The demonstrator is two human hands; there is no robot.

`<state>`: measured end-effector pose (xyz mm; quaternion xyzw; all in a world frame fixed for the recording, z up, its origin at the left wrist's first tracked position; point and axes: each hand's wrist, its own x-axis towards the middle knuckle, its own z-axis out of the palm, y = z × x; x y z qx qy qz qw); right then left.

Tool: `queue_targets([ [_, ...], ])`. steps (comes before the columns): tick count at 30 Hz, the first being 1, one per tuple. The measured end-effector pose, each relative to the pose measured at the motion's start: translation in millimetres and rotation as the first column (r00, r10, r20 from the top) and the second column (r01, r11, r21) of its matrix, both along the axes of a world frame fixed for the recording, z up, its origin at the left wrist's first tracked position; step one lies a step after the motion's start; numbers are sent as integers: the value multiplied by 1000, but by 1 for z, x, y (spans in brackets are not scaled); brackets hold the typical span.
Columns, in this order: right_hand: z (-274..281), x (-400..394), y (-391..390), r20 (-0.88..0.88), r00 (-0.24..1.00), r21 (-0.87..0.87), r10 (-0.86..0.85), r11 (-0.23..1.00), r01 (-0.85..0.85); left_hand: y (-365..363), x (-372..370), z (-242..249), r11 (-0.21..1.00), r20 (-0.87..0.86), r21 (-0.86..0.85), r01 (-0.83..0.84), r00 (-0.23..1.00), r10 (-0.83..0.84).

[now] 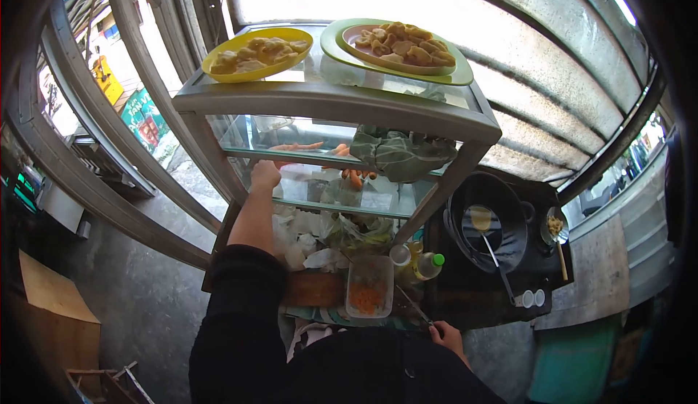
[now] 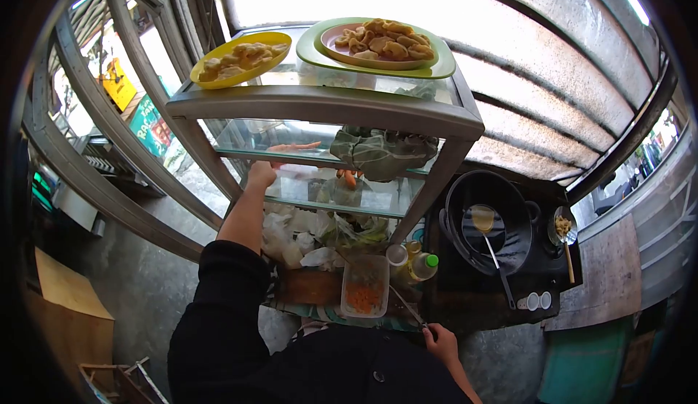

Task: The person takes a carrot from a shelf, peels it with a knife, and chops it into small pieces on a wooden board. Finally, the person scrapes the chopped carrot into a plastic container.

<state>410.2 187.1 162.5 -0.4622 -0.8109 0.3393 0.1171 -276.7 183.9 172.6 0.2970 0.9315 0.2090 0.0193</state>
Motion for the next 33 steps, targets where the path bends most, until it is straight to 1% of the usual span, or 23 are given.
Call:
queue_targets([
  [2, -2, -1, -7, 12, 999, -15, -37, 999, 37, -3, 1, 8, 997, 25, -73, 38, 999, -37],
  [5, -6, -10, -18, 14, 997, -4, -72, 997, 72, 7, 14, 16, 1000, -90, 26, -10, 996, 12],
  [7, -6, -21, -27, 9, 997, 11, -81, 997, 81, 11, 28, 36, 934, 148, 356, -37, 989, -18],
  [8, -5, -27, -32, 14, 996, 5, -85, 996, 85, 21, 18, 26, 936, 147, 351, -22, 989, -32],
  [9, -5, -34, -35, 17, 996, 0, -89, 996, 89, 38, 1, 7, 961, -192, 166, 219, 963, -187],
  [10, -4, -42, -38, 13, 995, -4, -103, 995, 103, 45, 3, 20, 921, -474, -87, 380, 797, -374],
  [11, -4, -49, -41, 15, 995, -12, -103, 995, 103, 57, 20, 26, 956, -427, -50, 289, 859, -282],
  [13, -2, -62, -49, 22, 992, -32, -124, 992, 125, 74, 34, 27, 735, -461, 275, 620, 756, -465],
  [14, -2, -72, -59, 9, 991, -24, -130, 991, 130, 91, 55, 29, 729, -435, 130, 673, 699, -567],
  [15, -1, -79, -61, -5, 994, -8, -112, 994, 112, 97, 88, 57, 715, -403, -13, 699, 651, -643],
  [17, 3, -88, -67, -2, 991, -14, -136, 991, 135, 108, 113, 65, 593, -477, -24, 805, 512, -715],
  [18, 5, -91, -70, 1, 990, -16, -142, 990, 142, 109, 120, 60, 585, -475, -26, 811, 505, -721],
  [20, 7, -96, -76, 6, 987, -21, -159, 987, 159, 110, 129, 52, 470, -279, 119, 875, 483, -830],
  [21, 8, -97, -79, 13, 985, -25, -169, 985, 170, 115, 125, 40, 464, -277, 121, 878, 478, -833],
  [23, 8, -98, -84, 19, 980, -24, -197, 980, 197, 128, 116, 12, 467, 80, 16, 884, 465, -882],
  [24, 8, -98, -86, 21, 976, -24, -216, 976, 216, 126, 115, 16, 458, 86, 20, 889, 455, -886],
  [25, 8, -97, -89, 28, 974, -31, -226, 974, 227, 118, 113, 29, 447, -235, 46, 893, 445, -864],
  [26, 7, -97, -91, 10, 973, -14, -229, 973, 229, 110, 110, 40, 430, -532, 69, 900, 398, -748],
  [28, 7, -97, -93, -2, 972, -6, -235, 972, 235, 100, 96, 50, 422, -290, 36, 906, 414, -863],
  [30, 8, -98, -93, 3, 973, 2, -229, 973, 229, 98, 75, 42, 453, -369, 33, 891, 432, -823],
  [31, 9, -99, -93, 6, 973, -6, -232, 973, 232, 92, 74, 64, 441, -382, -32, 897, 396, -835],
  [32, 10, -100, -93, 2, 974, 0, -226, 974, 226, 96, 69, 68, 415, -324, -78, 906, 371, -870],
  [33, 12, -101, -94, -2, 976, 5, -218, 976, 218, 88, 72, 78, 482, -307, -166, 860, 419, -854],
])
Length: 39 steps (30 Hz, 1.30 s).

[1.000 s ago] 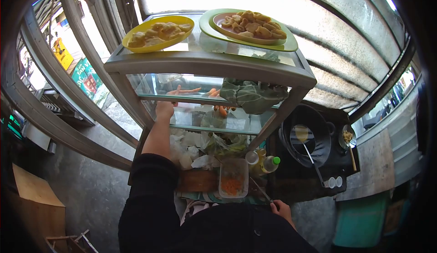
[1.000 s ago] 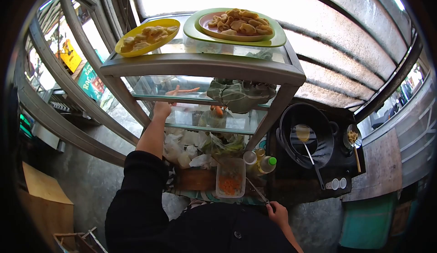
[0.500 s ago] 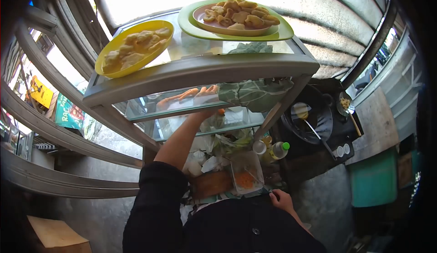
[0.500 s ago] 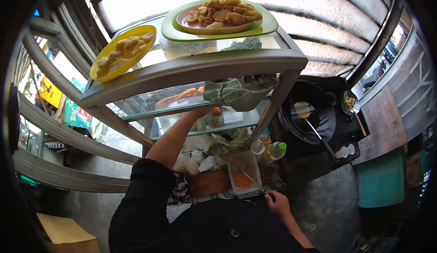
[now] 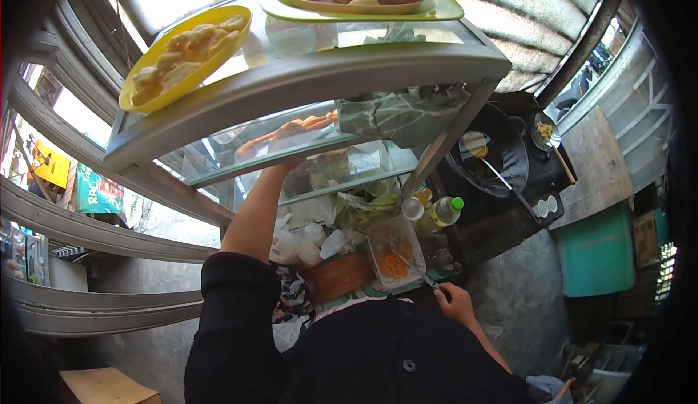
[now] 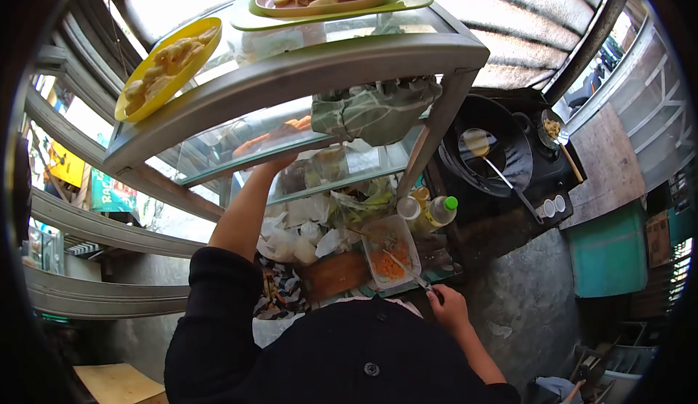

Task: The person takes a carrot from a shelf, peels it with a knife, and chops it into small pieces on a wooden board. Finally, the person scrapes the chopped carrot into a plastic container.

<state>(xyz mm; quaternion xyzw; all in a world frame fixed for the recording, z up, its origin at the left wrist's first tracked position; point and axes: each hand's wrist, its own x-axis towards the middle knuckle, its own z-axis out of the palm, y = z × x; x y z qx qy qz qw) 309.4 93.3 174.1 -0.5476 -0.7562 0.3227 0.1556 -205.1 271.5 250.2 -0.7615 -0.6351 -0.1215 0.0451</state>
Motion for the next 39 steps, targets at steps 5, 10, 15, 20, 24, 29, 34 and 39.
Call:
queue_targets([
  [5, -4, 3, 2, 11, 1000, 12, 19, 1000, -19, -23, 12, -22, 940, 267, 320, -114, 963, 26],
  [10, -1, 5, 5, -5, 998, 60, 57, 997, -57, -5, 7, -64, 935, 409, 177, -308, 887, 215],
  [15, -5, 8, 9, -18, 996, 52, 87, 995, -86, -16, 15, -55, 941, 625, -131, -312, 710, 323],
  [20, -6, 9, 15, -22, 992, 73, 120, 990, -118, -19, 7, -42, 929, 650, -342, -141, 679, 342],
  [24, -2, 13, 19, -16, 993, 119, 116, 986, -114, -21, 0, -35, 956, 801, -131, -263, 540, 259],
  [29, -5, 26, 18, -36, 995, 127, 90, 988, -85, -12, -16, -80, 790, 355, -241, -564, 707, 612],
  [34, 1, 34, 11, -14, 998, 100, 56, 994, -54, -15, 14, -70, 697, 241, -292, -655, 655, 716],
  [39, 4, 41, 6, -15, 999, 109, 40, 993, -38, -14, 14, -75, 753, 215, -217, -621, 722, 658],
])
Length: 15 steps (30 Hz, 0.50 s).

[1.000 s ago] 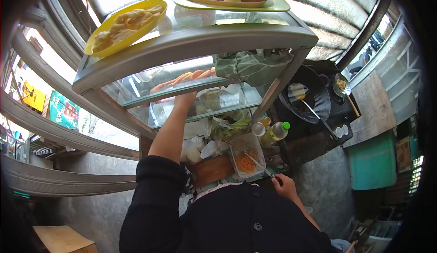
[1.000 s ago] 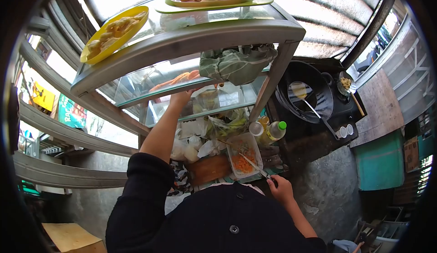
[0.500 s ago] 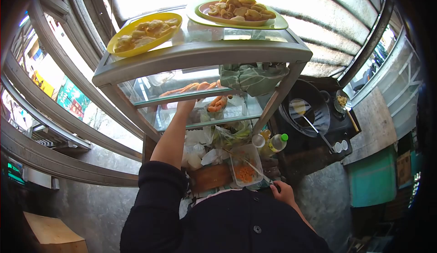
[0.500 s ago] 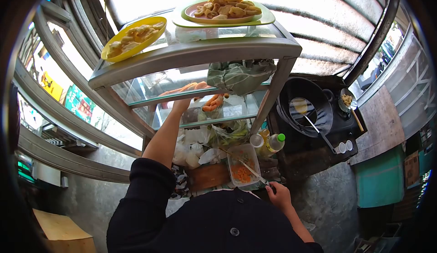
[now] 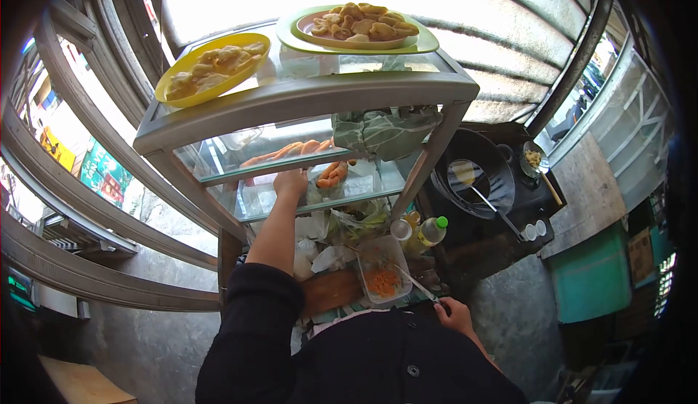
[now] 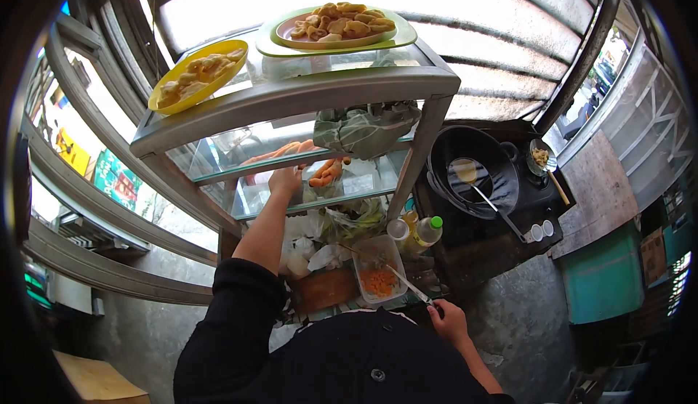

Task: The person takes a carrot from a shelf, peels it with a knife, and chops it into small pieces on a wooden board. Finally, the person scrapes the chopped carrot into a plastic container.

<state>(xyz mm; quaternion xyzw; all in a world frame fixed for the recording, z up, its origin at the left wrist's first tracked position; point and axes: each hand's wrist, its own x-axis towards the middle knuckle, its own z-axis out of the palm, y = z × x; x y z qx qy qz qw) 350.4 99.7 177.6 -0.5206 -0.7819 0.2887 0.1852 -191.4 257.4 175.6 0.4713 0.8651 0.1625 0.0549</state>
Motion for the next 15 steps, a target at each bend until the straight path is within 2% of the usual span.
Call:
queue_targets([
  [2, 1, 2, -3, 18, 1000, -24, -9, 1000, 9, -3, 6, 22, 999, 64, -49, 21, 998, -18],
  [4, 3, 4, -3, 36, 999, -38, -14, 999, 16, 32, -23, -35, 999, 118, 11, -31, 993, 30],
  [6, 3, 6, -4, 38, 999, 8, 6, 1000, -6, 64, -49, -80, 982, 167, 183, -45, 986, 14],
  [7, 2, 7, -5, 39, 999, 12, 8, 1000, -9, 60, -42, -65, 981, 169, 186, -48, 986, 16],
  [9, 2, 11, -7, 43, 999, 10, 6, 1000, -7, 51, -22, -30, 967, 332, 15, -256, 913, 236],
  [10, 3, 12, -8, 47, 999, 14, 10, 1000, -10, 44, -13, -7, 966, 336, 17, -259, 911, 238],
  [12, 9, 15, -12, 73, 997, -40, -5, 999, 8, 32, 0, 34, 945, 444, -120, -305, 835, 326],
  [15, 11, 22, -15, 108, 994, -72, 5, 997, 3, 25, 9, 45, 914, 486, -81, -398, 785, 385],
])
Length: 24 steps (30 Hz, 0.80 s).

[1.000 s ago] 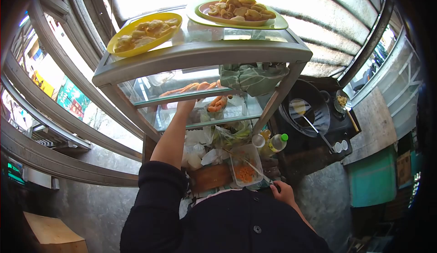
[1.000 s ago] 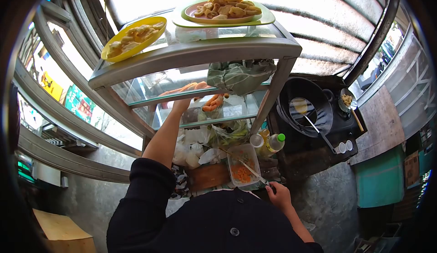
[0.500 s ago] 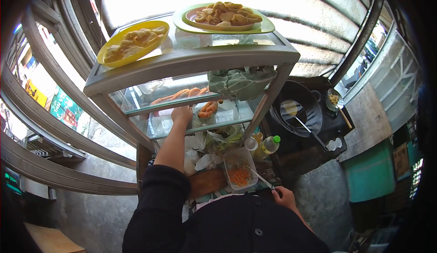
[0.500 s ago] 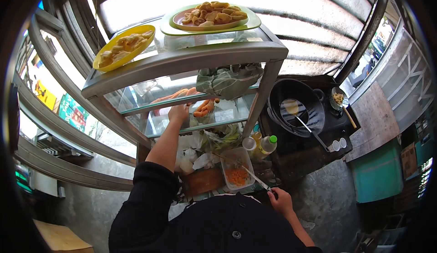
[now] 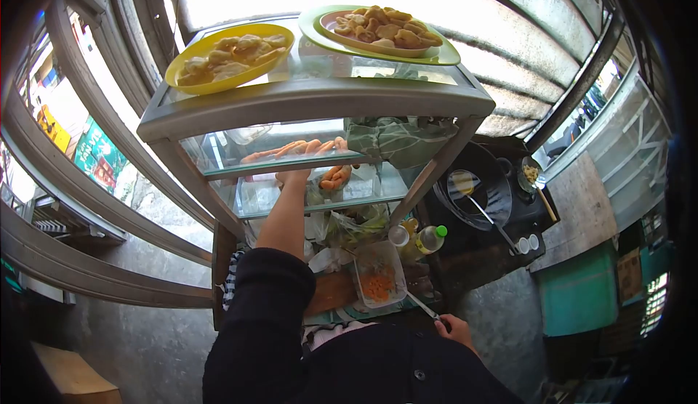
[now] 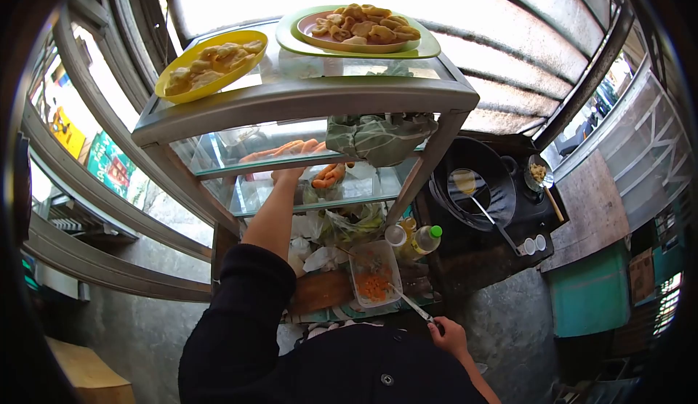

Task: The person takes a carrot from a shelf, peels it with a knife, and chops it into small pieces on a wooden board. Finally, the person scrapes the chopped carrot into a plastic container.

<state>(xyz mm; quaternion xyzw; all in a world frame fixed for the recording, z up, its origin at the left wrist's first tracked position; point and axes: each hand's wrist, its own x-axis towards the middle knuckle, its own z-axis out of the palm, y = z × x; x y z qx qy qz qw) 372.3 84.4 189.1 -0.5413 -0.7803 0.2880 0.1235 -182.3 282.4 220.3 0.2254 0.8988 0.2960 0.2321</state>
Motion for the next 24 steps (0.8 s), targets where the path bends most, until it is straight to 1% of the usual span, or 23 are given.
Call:
queue_targets([
  [1, -2, 3, 1, 8, 1000, 2, 10, 1000, -10, 7, -7, -11, 1000, 8, 2, -10, 1000, 10],
  [2, -8, 5, 2, 2, 1000, 36, 25, 999, -25, 17, -17, -23, 993, -54, -43, 108, 992, -111],
  [3, -6, 4, 1, -5, 999, 65, 40, 997, -40, 15, -18, -20, 970, -108, -100, 223, 966, -233],
  [4, -5, 4, 2, 0, 999, 60, 51, 997, -50, 9, -17, -19, 966, -127, -17, 259, 958, -259],
  [5, -4, 2, 5, -13, 998, 40, 58, 998, -57, -4, -15, -21, 894, -364, 34, 446, 839, -405],
  [6, -2, -1, 8, -26, 997, 20, 66, 998, -66, -6, -14, -23, 957, -214, 81, 278, 943, -256],
  [7, -2, -2, 12, -27, 996, 19, 79, 997, -79, -9, -13, -21, 990, -56, 104, 95, 994, -89],
  [8, -4, -4, 18, -51, 994, 17, 102, 995, -101, -15, -14, -24, 991, -60, 105, 82, 995, -76],
  [10, -4, -8, 28, -81, 988, 21, 134, 991, -133, -24, -19, -45, 969, -219, 232, 80, 975, -28],
  [11, -4, -10, 34, -99, 982, 42, 161, 987, -158, -32, -17, -43, 970, -225, 235, 69, 974, -15],
  [12, -3, -12, 38, -115, 975, 61, 188, 981, -182, -41, -14, -42, 887, -185, 460, 22, 980, 72],
  [13, -4, -13, 42, -120, 972, 63, 202, 979, -196, -53, -8, -37, 753, -129, 657, -26, 981, 146],
  [14, -4, -15, 47, -124, 963, 96, 241, 968, -230, -65, 0, -32, 553, -5, 830, -75, 990, 141],
  [15, -5, -18, 53, -129, 951, 130, 281, 956, -264, -77, 6, -25, 551, -13, 831, -77, 987, 158],
  [16, -7, -22, 57, -137, 945, 131, 296, 951, -279, -90, 11, -19, 414, 227, 877, -243, 970, 87],
  [17, -9, -27, 62, -162, 934, 115, 318, 946, -302, -105, 17, -15, 282, 440, 864, -417, 898, -20],
  [18, -10, -32, 65, -185, 922, 98, 341, 940, -328, -121, 36, 1, 143, 519, 853, -502, 845, -128],
  [19, -9, -39, 69, -189, 913, 95, 361, 932, -349, -136, 50, 14, 63, 625, 777, -626, 757, -189],
  [21, -3, -61, 76, -324, 891, -96, 318, 926, -365, -156, 72, 20, 69, 715, 679, -731, 637, -289],
  [22, 0, -74, 81, -324, 882, -97, 341, 916, -390, -163, 71, 16, 108, 669, 710, -696, 619, -412],
  [23, 2, -87, 85, -386, 855, -125, 346, 899, -420, -170, 79, 10, 199, 720, 683, -703, 601, -347],
  [24, 6, -100, 86, -447, 827, -155, 342, 881, -448, -180, 82, 1, 325, 732, 675, -662, 546, -407],
])
